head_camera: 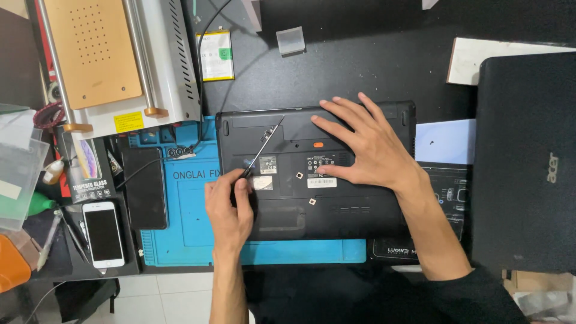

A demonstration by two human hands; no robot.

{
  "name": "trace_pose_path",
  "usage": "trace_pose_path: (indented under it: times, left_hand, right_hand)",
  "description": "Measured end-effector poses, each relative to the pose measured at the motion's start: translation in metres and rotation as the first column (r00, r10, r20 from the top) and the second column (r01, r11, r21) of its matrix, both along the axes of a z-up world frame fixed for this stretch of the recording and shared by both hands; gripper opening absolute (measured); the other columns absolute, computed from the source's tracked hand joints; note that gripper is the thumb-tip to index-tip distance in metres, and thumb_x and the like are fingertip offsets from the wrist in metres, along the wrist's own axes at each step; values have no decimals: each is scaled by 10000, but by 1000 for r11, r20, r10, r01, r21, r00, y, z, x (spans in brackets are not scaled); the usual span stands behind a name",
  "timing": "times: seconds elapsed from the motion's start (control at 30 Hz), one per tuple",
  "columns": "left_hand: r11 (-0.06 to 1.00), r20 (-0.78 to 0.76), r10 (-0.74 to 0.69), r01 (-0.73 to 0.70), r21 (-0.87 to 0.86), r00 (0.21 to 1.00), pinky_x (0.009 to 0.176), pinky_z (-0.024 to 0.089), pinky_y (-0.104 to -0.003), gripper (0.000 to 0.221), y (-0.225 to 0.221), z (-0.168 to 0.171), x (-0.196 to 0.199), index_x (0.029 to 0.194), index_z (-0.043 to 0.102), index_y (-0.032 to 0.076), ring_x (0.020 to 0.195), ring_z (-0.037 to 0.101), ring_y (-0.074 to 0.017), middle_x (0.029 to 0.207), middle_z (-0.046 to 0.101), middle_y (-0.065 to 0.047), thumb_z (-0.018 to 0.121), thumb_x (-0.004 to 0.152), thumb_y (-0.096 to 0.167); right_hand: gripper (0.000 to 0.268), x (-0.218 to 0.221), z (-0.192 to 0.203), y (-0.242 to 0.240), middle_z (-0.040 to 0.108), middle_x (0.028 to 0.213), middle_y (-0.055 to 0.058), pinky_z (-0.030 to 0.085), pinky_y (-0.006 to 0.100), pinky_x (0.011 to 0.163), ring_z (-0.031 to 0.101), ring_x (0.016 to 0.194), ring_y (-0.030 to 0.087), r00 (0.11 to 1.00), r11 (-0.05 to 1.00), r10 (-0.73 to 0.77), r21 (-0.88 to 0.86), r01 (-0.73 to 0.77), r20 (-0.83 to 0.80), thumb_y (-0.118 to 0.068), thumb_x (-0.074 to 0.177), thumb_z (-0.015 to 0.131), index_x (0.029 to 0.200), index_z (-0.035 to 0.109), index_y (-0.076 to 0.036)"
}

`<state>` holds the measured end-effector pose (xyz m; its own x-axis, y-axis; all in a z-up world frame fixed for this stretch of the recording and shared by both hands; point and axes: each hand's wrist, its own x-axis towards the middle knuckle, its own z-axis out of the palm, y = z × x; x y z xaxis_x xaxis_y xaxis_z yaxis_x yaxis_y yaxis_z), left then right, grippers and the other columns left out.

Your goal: The person uses a screwdriver to remove screws from the bottom of a black Acer laptop. They then remove the optical drive, flip the laptop over, and proceed to unscrew the bottom panel of a second laptop.

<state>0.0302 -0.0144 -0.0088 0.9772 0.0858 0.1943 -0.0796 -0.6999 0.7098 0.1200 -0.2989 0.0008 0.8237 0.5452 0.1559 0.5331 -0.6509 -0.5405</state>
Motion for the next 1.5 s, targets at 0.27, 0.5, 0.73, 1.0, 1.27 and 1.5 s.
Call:
trace_pose_path:
  times: [0.27,0.5,0.73,1.0,1.27,1.5]
  left_hand:
    - [1000,-29,16,-16,3,999,788,429,-372,106,1,-2,2,1088,672,35,776,565,-241,785,664,-41,601,1028,87]
    - [1000,-33,-11,11,8,999,762,403,-364,92,0,2,6,1071,664,40,721,563,-227,776,648,-40,594,1023,78]
    - [1000,-36,-17,16,-14,999,780,398,-361,88,2,-2,5,1071,652,40,724,565,-224,774,634,-41,585,1029,78]
    - [999,106,17,-23,49,994,1087,402,-455,169,-2,16,20,1062,554,-27,1300,468,-496,1513,424,-274,436,1084,91]
    - [955,-185,86,-134,-264,979,857,520,-333,299,6,-5,16,1075,545,-35,917,625,-220,1588,491,-234,404,1114,225]
    - [940,-80,21,-47,-338,997,936,497,-333,296,12,-12,12,1086,543,-31,1031,600,-216,1616,459,-242,411,1156,223]
  right_hand:
    - [910,2,6,2,484,1554,147,240,572,1255,422,1469,351,1000,1000,-11,-16,11,0,-591,742,821,1470,545,-119]
    - [1070,5,8,3,512,1506,152,223,590,1233,445,1426,360,996,994,-82,-76,80,-20,-681,664,804,1497,504,-80]
    - [1084,5,3,-4,596,1316,196,273,583,1177,543,1277,357,979,968,-202,-146,202,17,-698,628,834,1443,565,-36]
    - [386,2,-16,-46,734,1028,155,533,408,892,690,996,314,830,823,-547,-112,557,105,-386,932,838,1049,762,-26]
    - [374,10,-26,-61,666,702,156,472,341,612,647,647,208,722,729,-669,30,684,-177,-363,977,804,971,760,8]
    - [346,10,-32,-61,679,734,49,463,269,636,607,691,92,744,697,-616,260,668,-259,-326,990,817,928,757,8]
